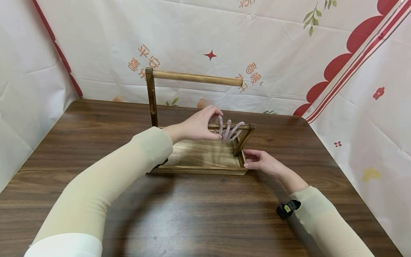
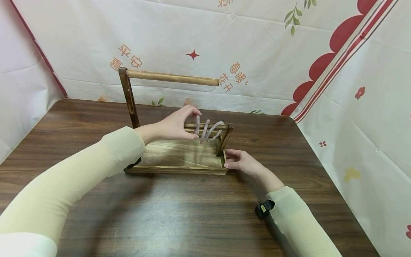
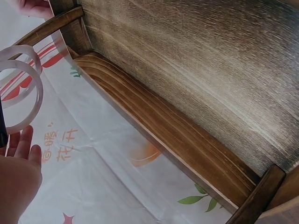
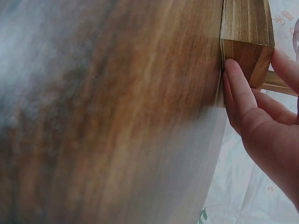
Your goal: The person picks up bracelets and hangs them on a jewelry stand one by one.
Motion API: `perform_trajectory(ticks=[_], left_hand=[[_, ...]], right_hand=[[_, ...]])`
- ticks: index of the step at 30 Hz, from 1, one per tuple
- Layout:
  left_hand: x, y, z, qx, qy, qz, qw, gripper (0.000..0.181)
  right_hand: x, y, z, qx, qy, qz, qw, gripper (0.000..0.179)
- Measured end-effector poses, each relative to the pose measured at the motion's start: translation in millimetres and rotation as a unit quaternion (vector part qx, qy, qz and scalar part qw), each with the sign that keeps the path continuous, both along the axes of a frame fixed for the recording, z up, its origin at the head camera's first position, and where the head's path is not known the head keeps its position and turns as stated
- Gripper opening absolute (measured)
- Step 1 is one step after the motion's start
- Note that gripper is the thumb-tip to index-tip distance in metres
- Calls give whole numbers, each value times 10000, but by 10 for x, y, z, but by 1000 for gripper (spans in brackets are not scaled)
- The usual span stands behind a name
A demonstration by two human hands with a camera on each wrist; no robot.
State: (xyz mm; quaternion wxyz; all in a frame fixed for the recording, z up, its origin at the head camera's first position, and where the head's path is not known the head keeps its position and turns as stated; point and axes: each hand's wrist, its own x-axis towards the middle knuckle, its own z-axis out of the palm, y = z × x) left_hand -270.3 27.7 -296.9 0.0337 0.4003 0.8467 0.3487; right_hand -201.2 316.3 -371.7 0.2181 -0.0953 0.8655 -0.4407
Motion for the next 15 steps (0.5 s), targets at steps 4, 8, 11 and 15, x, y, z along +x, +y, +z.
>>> perform_trajectory(ticks=[4, 8, 11, 15], left_hand=[[-27, 2, -1, -32, -92, 28, 9999, 62], [-42, 12, -2, -39, -151, -11, 9999, 63], [-42, 28, -3, -64, -128, -33, 9999, 64], [-33, 44, 8, -162, -112, 31, 9998, 64]], right_hand=[[2, 1, 0, -1, -13, -15, 10000, 68], [4, 0, 0, -26, -18, -30, 10000, 68], [6, -1, 1, -39, -21, -36, 10000, 68], [3, -1, 3, -48, -19, -39, 10000, 68]])
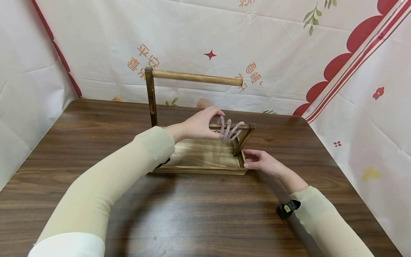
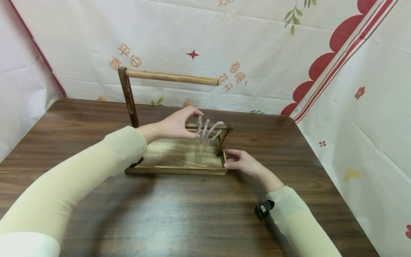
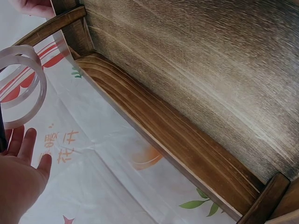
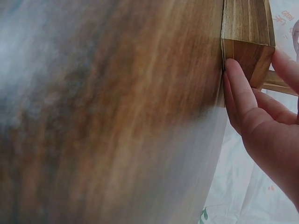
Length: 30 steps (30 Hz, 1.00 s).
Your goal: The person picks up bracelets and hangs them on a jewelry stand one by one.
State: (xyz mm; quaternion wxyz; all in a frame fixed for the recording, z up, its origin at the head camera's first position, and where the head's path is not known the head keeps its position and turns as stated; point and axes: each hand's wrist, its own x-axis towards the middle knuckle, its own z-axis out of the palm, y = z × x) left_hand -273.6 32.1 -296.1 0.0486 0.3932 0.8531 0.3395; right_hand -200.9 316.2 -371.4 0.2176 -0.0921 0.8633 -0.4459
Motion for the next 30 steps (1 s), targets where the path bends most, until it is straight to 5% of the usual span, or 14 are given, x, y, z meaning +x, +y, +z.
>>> perform_trajectory(ticks=[11, 30], left_hand=[[3, 9, 14, -268, 257, 130, 9992, 71], [19, -135, -44, 13, -124, 348, 9993, 78]], right_hand=[[-6, -19, 29, -10, -30, -32, 10000, 68], [-11, -20, 2, 71, -3, 14, 10000, 68]])
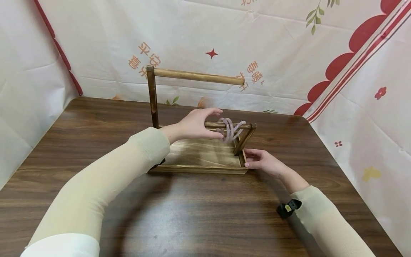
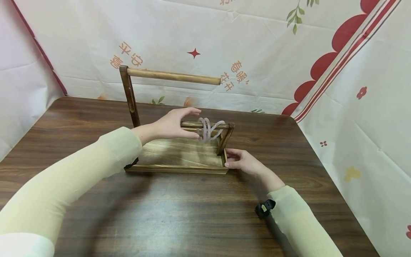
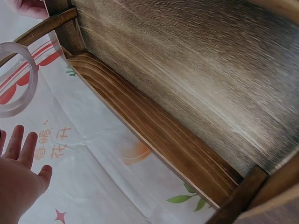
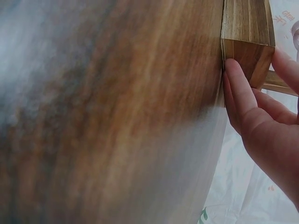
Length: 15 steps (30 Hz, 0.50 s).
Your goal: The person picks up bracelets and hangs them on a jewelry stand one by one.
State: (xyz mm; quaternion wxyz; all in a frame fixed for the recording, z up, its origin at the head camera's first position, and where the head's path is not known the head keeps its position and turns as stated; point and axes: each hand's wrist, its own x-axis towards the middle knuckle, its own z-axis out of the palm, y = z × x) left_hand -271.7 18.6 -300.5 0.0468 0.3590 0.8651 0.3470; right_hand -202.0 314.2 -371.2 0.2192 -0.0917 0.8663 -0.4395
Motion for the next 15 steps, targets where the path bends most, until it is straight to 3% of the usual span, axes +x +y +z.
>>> perform_trajectory(ticks=[15], left_hand=[[104, -335, -65, -54, -361, 291, 9989, 75]], right_hand=[[9, 6, -13, -91, -4, 4, 10000, 67]])
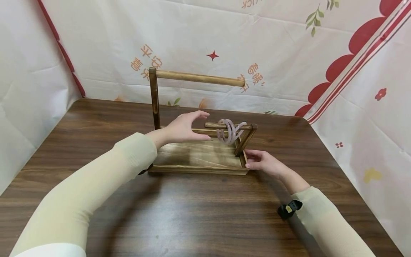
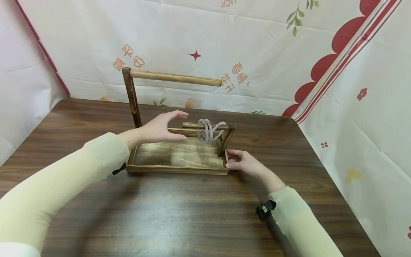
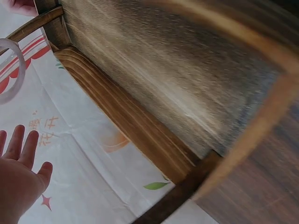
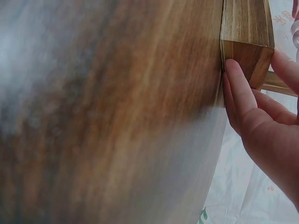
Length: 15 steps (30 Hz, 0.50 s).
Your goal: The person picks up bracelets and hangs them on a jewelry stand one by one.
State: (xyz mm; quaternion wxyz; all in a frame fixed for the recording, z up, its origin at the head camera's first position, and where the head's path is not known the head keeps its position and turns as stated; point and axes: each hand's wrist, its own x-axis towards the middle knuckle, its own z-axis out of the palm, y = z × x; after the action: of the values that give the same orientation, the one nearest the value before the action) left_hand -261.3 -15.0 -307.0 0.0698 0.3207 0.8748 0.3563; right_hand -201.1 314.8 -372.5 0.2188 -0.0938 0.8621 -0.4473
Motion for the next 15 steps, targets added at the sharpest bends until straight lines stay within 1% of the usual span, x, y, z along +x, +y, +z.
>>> perform_trajectory(ticks=[7, 12, 15], left_hand=[[34, -128, -57, 27, -126, -19, 9999, 75], [75, -218, -78, 48, -99, 46, 9999, 73], [104, -288, -81, 67, -99, 80, 9999, 72]], right_hand=[[-1, 21, -13, 77, 6, -27, 10000, 69], [2, 28, -12, 52, -5, -48, 10000, 69], [6, 7, -1, -11, -18, 14, 10000, 68]])
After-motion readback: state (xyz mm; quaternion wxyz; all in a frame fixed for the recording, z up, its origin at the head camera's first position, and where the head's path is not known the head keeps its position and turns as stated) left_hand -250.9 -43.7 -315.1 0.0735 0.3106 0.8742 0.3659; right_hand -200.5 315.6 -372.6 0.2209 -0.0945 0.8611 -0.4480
